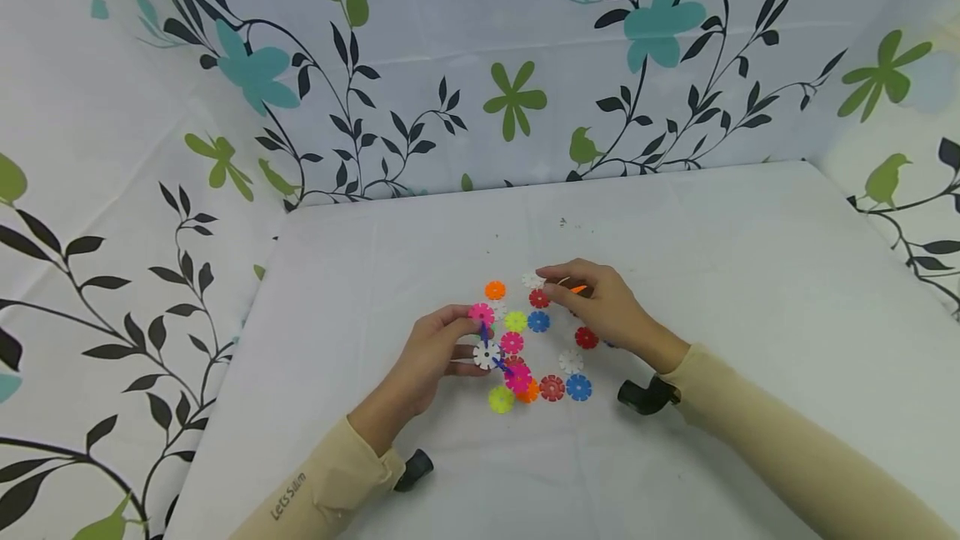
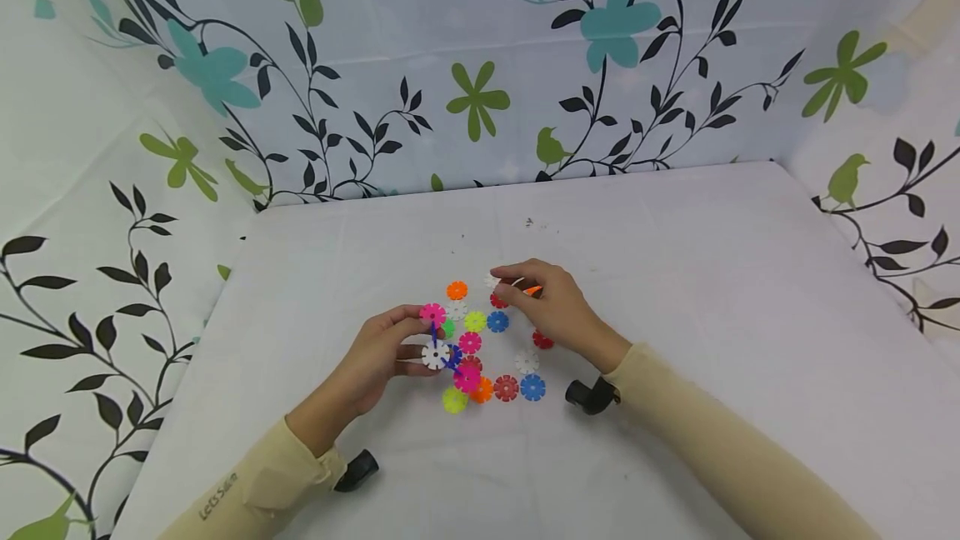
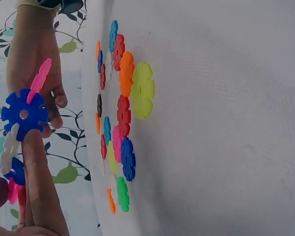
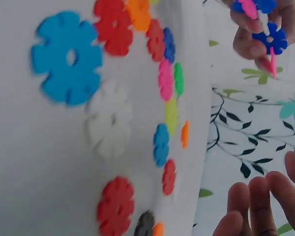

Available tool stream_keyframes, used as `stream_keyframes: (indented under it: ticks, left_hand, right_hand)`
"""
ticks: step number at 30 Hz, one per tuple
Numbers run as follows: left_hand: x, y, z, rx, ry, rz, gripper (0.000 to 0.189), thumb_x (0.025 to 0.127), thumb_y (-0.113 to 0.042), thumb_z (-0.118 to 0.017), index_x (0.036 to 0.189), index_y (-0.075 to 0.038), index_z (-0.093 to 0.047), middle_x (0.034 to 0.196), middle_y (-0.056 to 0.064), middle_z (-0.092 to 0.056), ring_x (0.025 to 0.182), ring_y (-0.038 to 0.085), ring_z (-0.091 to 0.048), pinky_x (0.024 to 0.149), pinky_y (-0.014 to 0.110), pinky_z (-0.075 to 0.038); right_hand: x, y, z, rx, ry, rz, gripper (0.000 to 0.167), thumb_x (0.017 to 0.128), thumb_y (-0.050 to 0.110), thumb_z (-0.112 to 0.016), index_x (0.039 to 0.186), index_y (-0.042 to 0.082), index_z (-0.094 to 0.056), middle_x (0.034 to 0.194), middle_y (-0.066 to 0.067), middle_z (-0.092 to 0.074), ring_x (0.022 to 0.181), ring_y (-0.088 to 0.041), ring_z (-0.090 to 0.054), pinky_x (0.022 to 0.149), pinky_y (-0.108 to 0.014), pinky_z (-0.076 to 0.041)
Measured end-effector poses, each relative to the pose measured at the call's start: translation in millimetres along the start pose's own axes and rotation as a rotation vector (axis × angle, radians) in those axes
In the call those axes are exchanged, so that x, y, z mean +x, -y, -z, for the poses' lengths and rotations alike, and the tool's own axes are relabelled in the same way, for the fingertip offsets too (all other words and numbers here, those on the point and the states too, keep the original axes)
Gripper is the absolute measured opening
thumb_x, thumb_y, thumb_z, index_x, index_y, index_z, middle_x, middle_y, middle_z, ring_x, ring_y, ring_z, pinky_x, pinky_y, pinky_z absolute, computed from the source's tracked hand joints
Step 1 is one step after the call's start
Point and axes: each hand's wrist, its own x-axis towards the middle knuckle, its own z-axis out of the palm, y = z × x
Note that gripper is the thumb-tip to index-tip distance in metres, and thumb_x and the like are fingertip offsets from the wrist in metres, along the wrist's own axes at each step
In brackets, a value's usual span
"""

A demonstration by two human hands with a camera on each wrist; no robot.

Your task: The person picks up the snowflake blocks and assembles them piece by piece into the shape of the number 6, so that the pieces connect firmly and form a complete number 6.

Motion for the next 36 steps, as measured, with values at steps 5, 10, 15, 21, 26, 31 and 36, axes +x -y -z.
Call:
stream_keyframes:
  ticks: [5, 10, 15, 21, 26, 31, 36]
  left_hand:
    - [0.3, -0.6, 2.5, 0.016, -0.024, -0.004, 0.037, 0.104, -0.031, -0.058, 0.128, -0.004, -0.062, 0.118, 0.014, -0.066, 0.099, 0.027, -0.070, 0.077, 0.037, -0.060]
    - [-0.4, 1.1, 4.9, 0.041, -0.012, -0.036, 0.033, 0.104, -0.030, -0.057, 0.126, -0.006, -0.065, 0.115, 0.008, -0.071, 0.112, 0.028, -0.064, 0.083, 0.036, -0.058]
    - [2.4, 4.2, 7.2, 0.024, 0.003, -0.083, 0.031, 0.105, -0.029, -0.056, 0.125, -0.006, -0.065, 0.118, 0.007, -0.073, 0.110, 0.026, -0.066, 0.090, 0.040, -0.056]
    - [3.6, 5.1, 7.4, -0.056, -0.015, -0.087, 0.032, 0.103, -0.027, -0.061, 0.123, -0.002, -0.066, 0.122, 0.017, -0.069, 0.110, 0.031, -0.067, 0.085, 0.039, -0.059]
    - [2.5, 4.8, 7.4, -0.085, -0.018, -0.094, 0.031, 0.103, -0.026, -0.062, 0.122, -0.002, -0.067, 0.121, 0.016, -0.070, 0.113, 0.033, -0.067, 0.084, 0.039, -0.059]
    - [1.7, 4.2, 7.6, -0.094, -0.025, -0.092, 0.032, 0.103, -0.028, -0.061, 0.122, -0.002, -0.066, 0.120, 0.011, -0.071, 0.112, 0.030, -0.067, 0.084, 0.039, -0.059]
    - [2.1, 4.8, 8.4, -0.110, -0.031, -0.089, 0.031, 0.103, -0.027, -0.060, 0.122, -0.002, -0.066, 0.119, 0.010, -0.072, 0.109, 0.027, -0.068, 0.083, 0.040, -0.059]
  right_hand:
    - [-0.6, -15.7, 9.2, -0.118, 0.014, -0.058, 0.028, 0.096, 0.017, -0.071, 0.123, 0.011, -0.073, 0.113, -0.002, -0.069, 0.095, -0.024, -0.062, 0.077, -0.037, -0.052]
    - [-2.9, -27.7, 17.6, -0.208, 0.081, -0.131, 0.024, 0.094, 0.012, -0.070, 0.118, 0.009, -0.075, 0.114, -0.004, -0.069, 0.102, -0.025, -0.060, 0.080, -0.040, -0.052]
    - [-5.0, -31.4, 22.2, -0.234, 0.155, -0.171, 0.024, 0.090, 0.016, -0.075, 0.114, 0.011, -0.077, 0.111, -0.001, -0.070, 0.104, -0.026, -0.059, 0.082, -0.042, -0.053]
    - [-8.4, -31.3, 26.1, -0.232, 0.249, -0.205, 0.028, 0.086, 0.021, -0.081, 0.112, 0.014, -0.077, 0.108, 0.002, -0.071, 0.099, -0.022, -0.060, 0.075, -0.033, -0.055]
    - [-11.2, -35.4, 29.6, -0.274, 0.313, -0.181, 0.030, 0.082, 0.021, -0.086, 0.110, 0.018, -0.078, 0.107, 0.002, -0.068, 0.098, -0.021, -0.060, 0.079, -0.033, -0.055]
    - [-12.3, -37.0, 31.4, -0.284, 0.327, -0.173, 0.031, 0.080, 0.021, -0.088, 0.109, 0.020, -0.078, 0.106, 0.002, -0.067, 0.099, -0.020, -0.062, 0.085, -0.037, -0.056]
    - [-12.4, -36.8, 32.4, -0.286, 0.326, -0.178, 0.032, 0.078, 0.021, -0.089, 0.108, 0.019, -0.079, 0.104, 0.003, -0.067, 0.098, -0.021, -0.062, 0.085, -0.037, -0.056]
